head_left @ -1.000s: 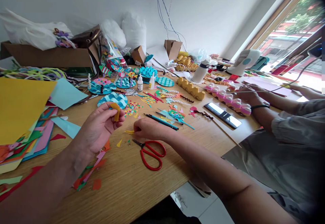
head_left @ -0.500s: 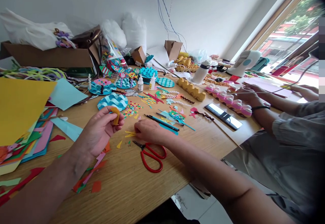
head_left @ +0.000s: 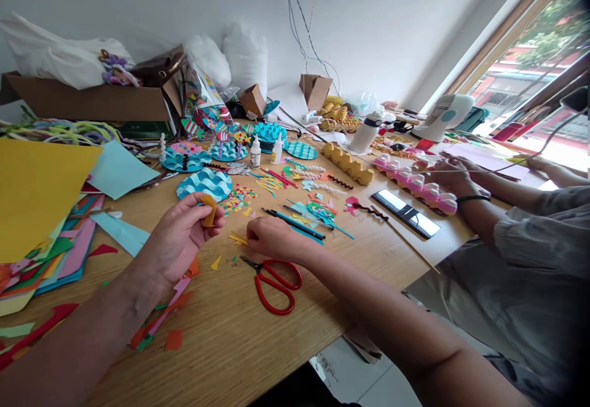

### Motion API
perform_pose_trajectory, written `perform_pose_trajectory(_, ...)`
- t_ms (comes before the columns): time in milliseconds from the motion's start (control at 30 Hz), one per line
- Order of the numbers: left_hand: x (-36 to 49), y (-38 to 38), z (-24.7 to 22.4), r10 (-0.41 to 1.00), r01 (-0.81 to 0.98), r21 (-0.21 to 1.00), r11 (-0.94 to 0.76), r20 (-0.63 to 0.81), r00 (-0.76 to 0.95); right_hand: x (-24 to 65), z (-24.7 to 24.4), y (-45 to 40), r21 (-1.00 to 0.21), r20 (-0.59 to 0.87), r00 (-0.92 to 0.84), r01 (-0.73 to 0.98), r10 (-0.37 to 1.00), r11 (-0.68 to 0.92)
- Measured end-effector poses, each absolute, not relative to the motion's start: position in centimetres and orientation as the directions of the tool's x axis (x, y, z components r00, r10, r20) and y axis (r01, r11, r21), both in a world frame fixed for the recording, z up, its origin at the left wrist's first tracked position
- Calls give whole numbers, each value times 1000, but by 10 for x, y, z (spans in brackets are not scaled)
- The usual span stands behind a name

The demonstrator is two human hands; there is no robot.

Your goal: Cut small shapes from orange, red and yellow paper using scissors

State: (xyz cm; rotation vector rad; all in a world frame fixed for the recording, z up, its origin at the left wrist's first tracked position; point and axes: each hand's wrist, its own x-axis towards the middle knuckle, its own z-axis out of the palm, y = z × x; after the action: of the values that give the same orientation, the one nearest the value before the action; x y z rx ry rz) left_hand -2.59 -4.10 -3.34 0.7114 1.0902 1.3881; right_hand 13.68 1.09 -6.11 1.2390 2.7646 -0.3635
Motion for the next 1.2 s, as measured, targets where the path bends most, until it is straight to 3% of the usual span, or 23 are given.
perform_pose_trajectory(500, -25, -41, -40, 969, -426, 896, 127, -205, -141, 125, -67, 3, -146, -218, -615, 788, 758, 598)
perform_pose_trajectory(733, -25, -39, -43, 975, -422, 901, 106, -178, -135, 126, -66, 4, -224, -224, -606, 794, 763, 565)
perform_pose_trajectory(1033, -26, -37, -46, 967, -418, 899, 128, -207, -150, 154, -53, 34, -422, -85, -621, 731, 779, 536)
perform_pose_trajectory(1200, -24, -38, -48, 956, -414, 892, 185, -261, -136, 178, -52, 84, -344, 3, -471, 828, 882, 443)
